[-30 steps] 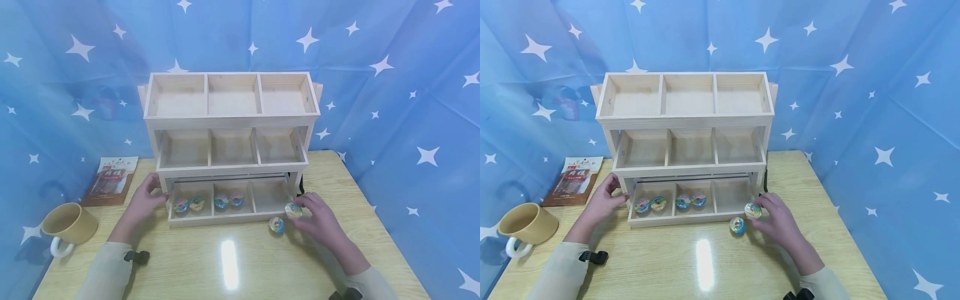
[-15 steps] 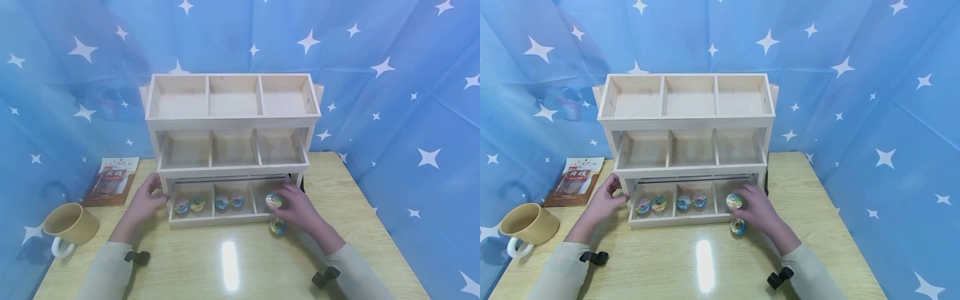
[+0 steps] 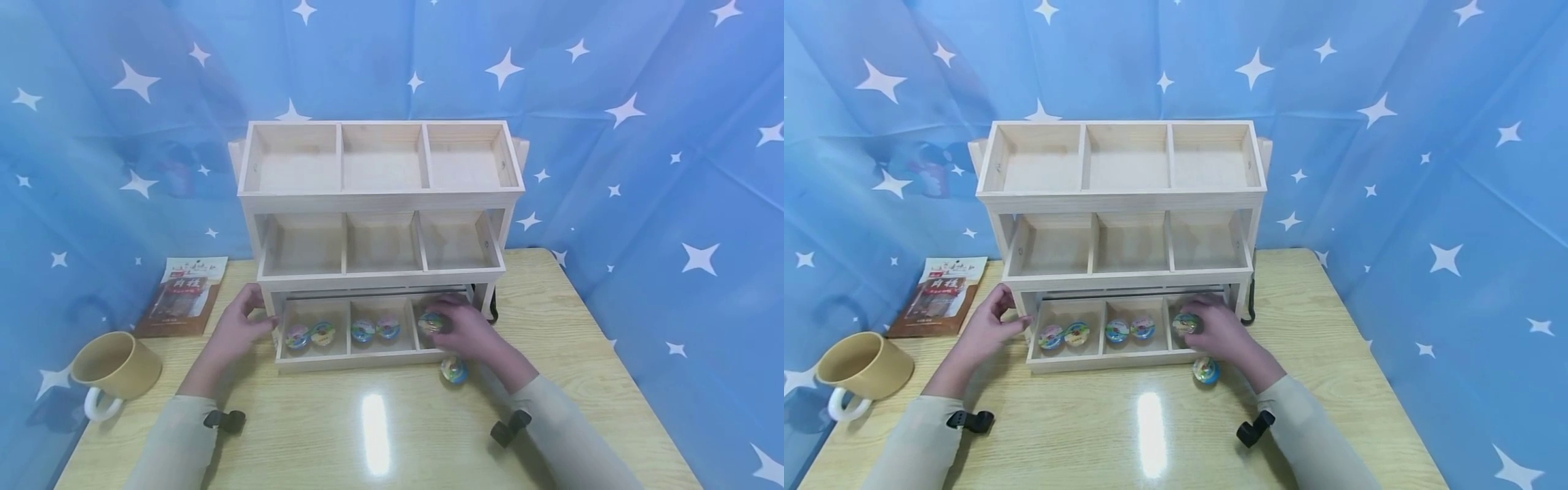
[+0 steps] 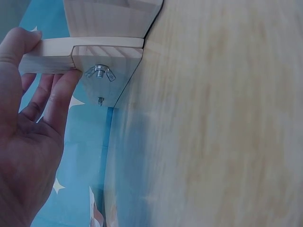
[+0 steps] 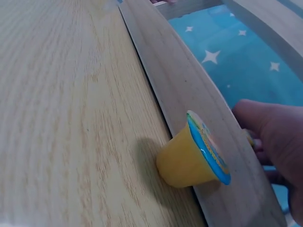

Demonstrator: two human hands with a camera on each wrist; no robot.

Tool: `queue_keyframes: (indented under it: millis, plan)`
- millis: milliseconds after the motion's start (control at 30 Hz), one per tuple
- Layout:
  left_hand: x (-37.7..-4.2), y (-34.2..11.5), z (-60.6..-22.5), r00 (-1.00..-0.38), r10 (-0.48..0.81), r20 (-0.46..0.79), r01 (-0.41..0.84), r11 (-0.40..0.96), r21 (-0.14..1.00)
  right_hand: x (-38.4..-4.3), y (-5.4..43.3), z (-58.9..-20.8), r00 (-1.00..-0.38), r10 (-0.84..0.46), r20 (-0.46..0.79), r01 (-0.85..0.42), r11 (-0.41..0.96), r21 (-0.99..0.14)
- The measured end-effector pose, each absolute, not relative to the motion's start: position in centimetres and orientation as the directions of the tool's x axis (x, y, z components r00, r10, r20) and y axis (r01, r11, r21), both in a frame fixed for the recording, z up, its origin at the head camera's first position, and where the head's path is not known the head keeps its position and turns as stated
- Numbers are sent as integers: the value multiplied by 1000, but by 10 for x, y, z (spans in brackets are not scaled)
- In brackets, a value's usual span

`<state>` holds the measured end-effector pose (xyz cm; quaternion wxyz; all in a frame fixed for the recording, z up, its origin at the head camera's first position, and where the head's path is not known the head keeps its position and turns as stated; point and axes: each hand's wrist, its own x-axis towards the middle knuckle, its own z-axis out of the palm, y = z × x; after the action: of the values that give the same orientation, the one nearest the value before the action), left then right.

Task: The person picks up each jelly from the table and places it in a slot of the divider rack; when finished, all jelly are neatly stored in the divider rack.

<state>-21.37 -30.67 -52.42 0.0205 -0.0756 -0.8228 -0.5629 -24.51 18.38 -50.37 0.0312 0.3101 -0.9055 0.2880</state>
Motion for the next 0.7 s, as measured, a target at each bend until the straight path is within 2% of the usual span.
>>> queue_keyframes:
  millis: [333,700]
  plan:
    - [-214,-307,-525,-986,103,129,157,358,920,-251,182,-511,-774,-596,212,-619,641,-454]
    - [-214,-306,-524,-986,102,132,160,357,920,-251,185,-507,-806,-584,93,-545,673,-499]
